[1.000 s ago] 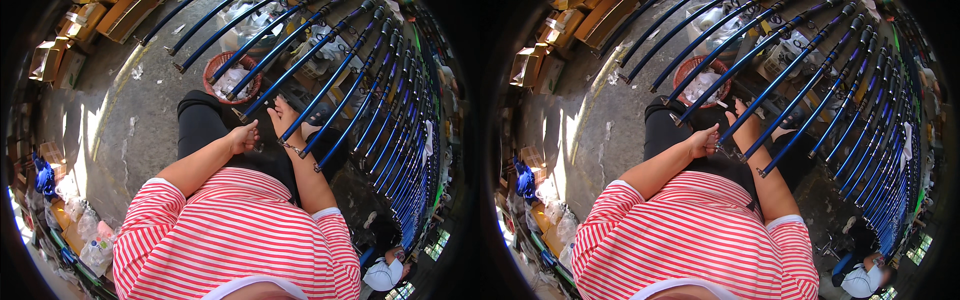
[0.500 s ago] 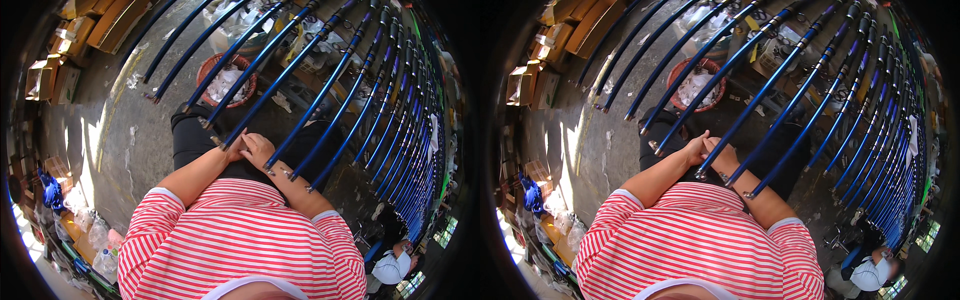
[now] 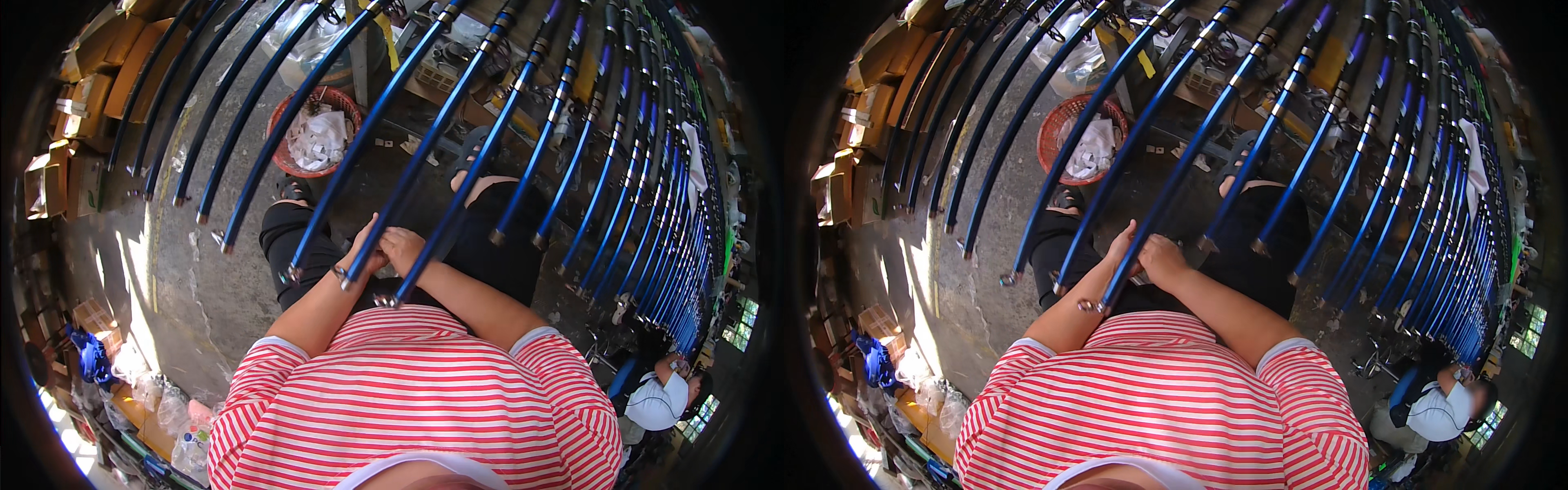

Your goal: The person assembles fishing rods by applying small components and strips of white material to the ends of long blue poles. The person handles the poles one at a time from a large rack, applying the material by hand.

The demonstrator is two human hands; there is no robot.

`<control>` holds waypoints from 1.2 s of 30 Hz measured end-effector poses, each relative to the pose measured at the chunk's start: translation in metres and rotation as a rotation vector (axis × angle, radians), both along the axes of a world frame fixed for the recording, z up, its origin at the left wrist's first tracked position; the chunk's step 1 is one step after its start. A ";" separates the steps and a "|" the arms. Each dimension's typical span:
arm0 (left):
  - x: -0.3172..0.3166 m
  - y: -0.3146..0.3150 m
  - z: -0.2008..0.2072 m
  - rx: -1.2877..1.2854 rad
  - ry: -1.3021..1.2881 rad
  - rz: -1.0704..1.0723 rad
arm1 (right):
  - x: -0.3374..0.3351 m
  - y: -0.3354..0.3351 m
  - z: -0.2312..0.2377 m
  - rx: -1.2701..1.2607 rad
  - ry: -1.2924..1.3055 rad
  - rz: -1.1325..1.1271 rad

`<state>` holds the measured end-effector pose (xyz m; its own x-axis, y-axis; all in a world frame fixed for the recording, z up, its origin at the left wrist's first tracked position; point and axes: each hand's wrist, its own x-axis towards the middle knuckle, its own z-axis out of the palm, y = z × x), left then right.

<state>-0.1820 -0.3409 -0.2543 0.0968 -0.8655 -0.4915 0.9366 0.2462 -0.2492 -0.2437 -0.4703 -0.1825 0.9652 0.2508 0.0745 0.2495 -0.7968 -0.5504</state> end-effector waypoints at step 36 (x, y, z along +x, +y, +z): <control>-0.058 -0.106 0.146 0.592 -1.044 -0.109 | -0.072 -0.123 0.070 1.114 0.312 -0.577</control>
<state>-0.2401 -0.4468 -0.1080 0.6249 -0.5604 -0.5435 0.6423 -0.0267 0.7660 -0.3156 -0.5931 -0.1120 0.9268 -0.2573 -0.2737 -0.2333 0.1769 -0.9562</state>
